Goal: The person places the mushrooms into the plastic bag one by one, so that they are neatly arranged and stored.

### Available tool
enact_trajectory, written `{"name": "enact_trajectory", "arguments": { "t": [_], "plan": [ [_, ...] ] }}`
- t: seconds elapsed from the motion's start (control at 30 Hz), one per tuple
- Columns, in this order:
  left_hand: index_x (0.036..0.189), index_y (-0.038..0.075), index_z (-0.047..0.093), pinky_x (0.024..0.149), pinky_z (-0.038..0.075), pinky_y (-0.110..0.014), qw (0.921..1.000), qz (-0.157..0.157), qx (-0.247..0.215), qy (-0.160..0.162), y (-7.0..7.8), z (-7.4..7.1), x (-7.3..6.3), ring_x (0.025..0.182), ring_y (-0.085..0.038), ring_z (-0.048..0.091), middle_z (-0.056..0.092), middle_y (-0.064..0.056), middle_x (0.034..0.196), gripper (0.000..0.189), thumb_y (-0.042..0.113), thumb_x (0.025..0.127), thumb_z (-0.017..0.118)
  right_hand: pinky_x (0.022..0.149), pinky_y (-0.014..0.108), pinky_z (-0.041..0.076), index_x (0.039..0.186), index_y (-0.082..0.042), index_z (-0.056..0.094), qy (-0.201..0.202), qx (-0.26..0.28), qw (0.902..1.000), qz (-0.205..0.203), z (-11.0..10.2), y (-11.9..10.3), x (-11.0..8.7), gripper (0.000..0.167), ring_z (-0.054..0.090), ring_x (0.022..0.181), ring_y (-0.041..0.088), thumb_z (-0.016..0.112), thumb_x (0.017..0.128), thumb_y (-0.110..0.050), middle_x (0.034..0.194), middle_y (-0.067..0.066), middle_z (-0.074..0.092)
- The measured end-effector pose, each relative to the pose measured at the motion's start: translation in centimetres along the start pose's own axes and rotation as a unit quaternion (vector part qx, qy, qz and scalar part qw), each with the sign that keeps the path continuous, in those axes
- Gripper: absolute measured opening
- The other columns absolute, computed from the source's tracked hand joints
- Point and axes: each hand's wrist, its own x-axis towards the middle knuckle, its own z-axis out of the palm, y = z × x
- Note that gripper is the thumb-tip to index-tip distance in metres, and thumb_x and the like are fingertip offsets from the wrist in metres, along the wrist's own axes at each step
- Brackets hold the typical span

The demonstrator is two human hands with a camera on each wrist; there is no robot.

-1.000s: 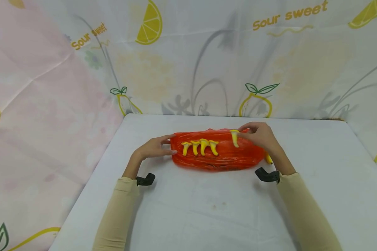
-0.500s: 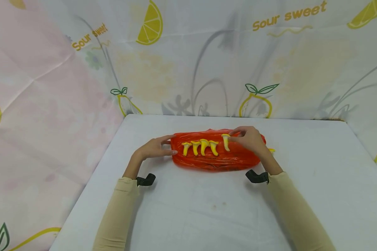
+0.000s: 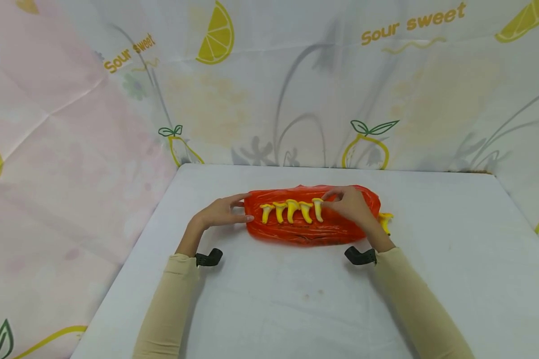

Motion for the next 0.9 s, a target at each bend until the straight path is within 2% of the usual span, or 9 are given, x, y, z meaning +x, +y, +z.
{"name": "enact_trajectory", "arguments": {
  "t": [0.27,0.7,0.9],
  "plan": [
    [0.154,0.023,0.035,0.099,0.045,-0.055,1.0,0.001,-0.002,-0.002,0.2,-0.1,0.0,0.132,-0.034,0.044,0.049,-0.014,0.145,0.085,0.052,0.084,0.073,0.057,0.031,0.039,0.102,-0.007,0.074,0.005,-0.011,0.9998,-0.015,0.5,0.1,0.2,0.024,0.048,0.063,0.023,0.075,0.087,-0.026,0.068,0.005,0.052],
    [0.154,0.024,0.035,0.099,0.044,-0.056,1.0,0.005,0.003,0.003,0.0,0.0,0.0,0.132,-0.034,0.044,0.051,-0.012,0.144,0.084,0.053,0.085,0.072,0.063,0.031,0.042,0.113,-0.007,0.072,-0.023,-0.03,0.9993,-0.003,0.0,0.0,0.2,0.032,0.05,0.073,0.024,0.072,0.089,-0.029,0.079,0.006,0.057],
    [0.154,0.024,0.035,0.1,0.043,-0.056,0.9999,0.01,0.003,0.003,0.0,0.0,0.0,0.133,-0.033,0.044,0.051,-0.011,0.144,0.084,0.052,0.085,0.072,0.058,0.031,0.038,0.111,-0.009,0.074,-0.004,-0.034,0.9993,-0.014,-0.9,0.3,-0.3,0.032,0.048,0.066,0.024,0.074,0.089,-0.031,0.067,0.005,0.052]
  ]
}}
